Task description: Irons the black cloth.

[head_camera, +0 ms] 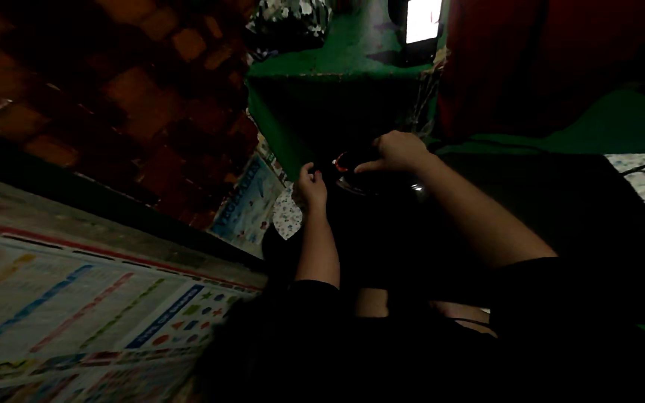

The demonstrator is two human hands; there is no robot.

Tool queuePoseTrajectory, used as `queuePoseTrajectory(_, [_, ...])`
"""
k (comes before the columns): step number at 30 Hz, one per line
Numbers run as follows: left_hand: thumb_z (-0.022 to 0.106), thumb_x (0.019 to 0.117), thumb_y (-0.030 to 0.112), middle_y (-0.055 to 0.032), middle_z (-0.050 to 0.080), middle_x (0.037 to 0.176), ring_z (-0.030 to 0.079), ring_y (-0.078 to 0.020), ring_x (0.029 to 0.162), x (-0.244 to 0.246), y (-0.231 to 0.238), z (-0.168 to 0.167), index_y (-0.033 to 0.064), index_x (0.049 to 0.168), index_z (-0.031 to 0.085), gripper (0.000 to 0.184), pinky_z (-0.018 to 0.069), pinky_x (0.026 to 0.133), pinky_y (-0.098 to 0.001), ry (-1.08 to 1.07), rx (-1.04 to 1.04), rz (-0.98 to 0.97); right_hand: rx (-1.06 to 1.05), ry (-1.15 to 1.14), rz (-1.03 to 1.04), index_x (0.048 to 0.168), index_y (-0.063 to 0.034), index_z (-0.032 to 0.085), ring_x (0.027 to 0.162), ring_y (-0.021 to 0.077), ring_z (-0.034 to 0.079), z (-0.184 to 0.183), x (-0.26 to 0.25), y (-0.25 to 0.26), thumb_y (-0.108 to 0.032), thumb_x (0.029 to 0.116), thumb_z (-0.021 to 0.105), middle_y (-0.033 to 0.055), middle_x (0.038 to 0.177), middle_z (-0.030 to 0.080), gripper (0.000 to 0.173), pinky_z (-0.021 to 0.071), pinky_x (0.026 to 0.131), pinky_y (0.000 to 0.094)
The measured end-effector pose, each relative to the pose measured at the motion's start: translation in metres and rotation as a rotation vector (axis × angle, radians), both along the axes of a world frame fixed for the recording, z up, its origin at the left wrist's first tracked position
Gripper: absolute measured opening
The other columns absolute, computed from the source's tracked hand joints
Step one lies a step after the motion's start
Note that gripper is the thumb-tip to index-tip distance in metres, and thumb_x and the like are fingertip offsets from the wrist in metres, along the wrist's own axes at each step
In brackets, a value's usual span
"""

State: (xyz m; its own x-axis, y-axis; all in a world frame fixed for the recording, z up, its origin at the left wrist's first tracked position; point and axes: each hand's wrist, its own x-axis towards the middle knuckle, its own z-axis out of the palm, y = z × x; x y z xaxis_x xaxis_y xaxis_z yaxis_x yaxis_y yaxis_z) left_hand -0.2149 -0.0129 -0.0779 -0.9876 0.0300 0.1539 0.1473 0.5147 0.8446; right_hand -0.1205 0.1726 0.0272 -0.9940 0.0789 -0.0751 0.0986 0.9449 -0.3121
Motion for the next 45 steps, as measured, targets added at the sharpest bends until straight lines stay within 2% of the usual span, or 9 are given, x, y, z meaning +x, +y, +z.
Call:
queuePoseTrajectory(5, [0.054,0.1049,0.013,-0.0182,0.071,0.106,0.067,-0.0301,0.093,0.004,-0.003,-0.002,0.0050,0.140,0.058,0.036,0.0516,0.086,-0.0500,0.008,0.028,0.009,-0.033,-0.059,0.087,0.118,-0.0015,0.069,0.107,0.0430,0.067,0.004,0.012,-0.002,-0.061,0.0911,0.070,0.0230,0.109,0.070,0.065,0.0492,0.091,0.0669])
queuePoseTrajectory(11, [0.055,0.1047,0.014,-0.0208,0.070,0.113,0.067,-0.0331,0.103,0.005,-0.007,-0.002,0.0043,0.140,0.058,0.037,0.0503,0.092,-0.0522,0.016,0.041,0.000,-0.040,-0.013,0.184,0.109,-0.0023,0.073,0.097,0.0418,0.069,-0.012,0.064,0.013,-0.060,0.0886,0.074,0.0208,0.099,0.072,0.061,0.0509,0.086,0.0679])
queuePoseTrajectory(15, [0.054,0.1046,0.017,-0.0206,0.070,0.115,0.066,-0.0338,0.106,0.004,-0.007,-0.005,0.0036,0.140,0.057,0.038,0.0488,0.094,-0.0540,0.015,0.066,-0.016,-0.033,0.024,0.119,0.097,-0.0025,0.071,0.083,0.0390,0.069,-0.018,0.115,0.029,-0.059,0.0868,0.076,0.0175,0.084,0.069,0.058,0.0518,0.075,0.0639])
queuePoseTrajectory(20, [0.054,0.1045,0.011,-0.0246,0.068,0.112,0.065,-0.0296,0.097,0.005,-0.008,-0.008,-0.0024,0.139,0.055,0.037,0.0507,0.089,-0.0439,0.056,0.148,-0.043,-0.031,0.080,-0.043,0.100,-0.0012,0.073,0.083,0.0412,0.070,-0.020,0.153,0.049,-0.056,0.0884,0.076,0.0195,0.083,0.071,0.056,0.0519,0.073,0.0650])
queuePoseTrajectory(23, [0.054,0.1044,0.010,-0.0231,0.068,0.110,0.065,-0.0287,0.095,0.003,-0.007,-0.008,-0.0008,0.138,0.056,0.036,0.0506,0.088,-0.0439,0.049,0.151,-0.032,-0.013,0.120,-0.165,0.096,0.0027,0.070,0.083,0.0438,0.068,-0.020,0.154,0.053,-0.054,0.0906,0.074,0.0222,0.083,0.068,0.057,0.0512,0.072,0.0649])
queuePoseTrajectory(33, [0.054,0.1045,0.010,-0.0221,0.067,0.109,0.063,-0.0242,0.089,0.001,-0.005,-0.006,-0.0015,0.138,0.056,0.035,0.0509,0.083,-0.0388,0.028,0.187,-0.020,0.010,0.058,-0.680,0.114,0.0038,0.067,0.110,0.0481,0.067,-0.003,0.099,0.043,-0.058,0.1004,0.058,0.0290,0.112,0.069,0.064,0.0515,0.086,0.0668])
queuePoseTrajectory(36, [0.053,0.1048,0.009,-0.0226,0.067,0.108,0.062,-0.0241,0.087,-0.001,-0.003,-0.007,-0.0020,0.138,0.056,0.035,0.0505,0.081,-0.0387,0.022,0.194,-0.023,0.018,0.064,-0.648,0.114,0.0044,0.067,0.111,0.0485,0.066,-0.003,0.091,0.050,-0.059,0.0997,0.059,0.0294,0.113,0.069,0.065,0.0511,0.087,0.0667])
queuePoseTrajectory(41, [0.052,0.1053,0.009,-0.0250,0.066,0.113,0.063,-0.0277,0.094,0.003,-0.003,-0.003,-0.0030,0.138,0.055,0.035,0.0504,0.086,-0.0414,0.009,0.191,-0.021,0.049,0.126,-0.291,0.113,-0.0008,0.069,0.102,0.0485,0.068,-0.010,0.097,0.074,-0.056,0.0960,0.067,0.0266,0.102,0.070,0.058,0.0498,0.085,0.0687])
queuePoseTrajectory(45, [0.054,0.1044,0.014,-0.0218,0.070,0.114,0.067,-0.0316,0.101,0.004,-0.004,-0.003,0.0004,0.137,0.058,0.035,0.0506,0.090,-0.0503,0.034,0.109,-0.011,0.012,0.104,-0.464,0.112,0.0041,0.068,0.107,0.0506,0.066,-0.005,0.086,0.063,-0.055,0.0981,0.064,0.0303,0.109,0.069,0.061,0.0496,0.086,0.0693])
